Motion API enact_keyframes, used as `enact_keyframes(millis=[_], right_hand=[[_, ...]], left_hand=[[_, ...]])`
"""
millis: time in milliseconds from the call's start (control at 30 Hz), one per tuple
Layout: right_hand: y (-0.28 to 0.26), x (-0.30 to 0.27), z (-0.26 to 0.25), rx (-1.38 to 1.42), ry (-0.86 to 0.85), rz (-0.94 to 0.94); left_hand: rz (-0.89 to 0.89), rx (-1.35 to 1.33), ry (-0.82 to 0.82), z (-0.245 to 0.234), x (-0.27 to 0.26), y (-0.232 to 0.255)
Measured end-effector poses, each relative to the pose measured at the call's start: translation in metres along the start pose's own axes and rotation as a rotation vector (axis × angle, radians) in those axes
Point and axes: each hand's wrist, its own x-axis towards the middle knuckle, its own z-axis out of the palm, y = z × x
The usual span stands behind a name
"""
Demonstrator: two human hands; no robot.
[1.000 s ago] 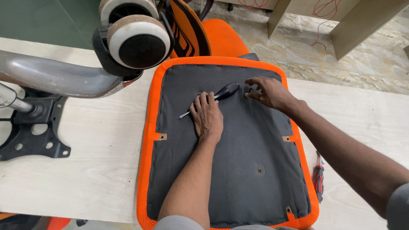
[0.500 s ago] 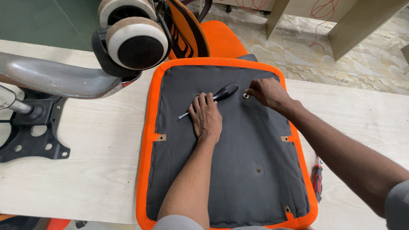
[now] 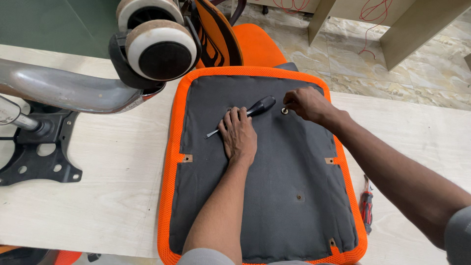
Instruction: The person uses a screwdriver to fasten screws into the underside of an orange and black chair seat. They then place the chair base onto the seat and secure it with bolts and washers.
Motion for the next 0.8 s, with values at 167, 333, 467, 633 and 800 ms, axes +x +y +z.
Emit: enact_keyframes(millis=[167,333,467,633,800], right_hand=[[0.005,-0.008,0.002,0.086,0.11,-0.195],[0.007,-0.007,0.011,0.097,0.129,-0.039],[0.005,-0.005,0.008,0.003,0.13,0.011],[0.008,-0.004,-0.01,0.133,0.199,-0.061],[0.022,0.004,0.007,0.432,0.004,0.167]], left_hand=[[0.004,-0.014,0.014,0.002,-0.001,0.0],[0.005,-0.006,0.013,0.001,0.0,0.0],[0.003,-0.012,0.016,-0.002,-0.002,0.0],[0.003,-0.014,0.005,-0.003,-0.002,0.001],[0.008,0.01,0.01,-0.004,-0.002,0.001]])
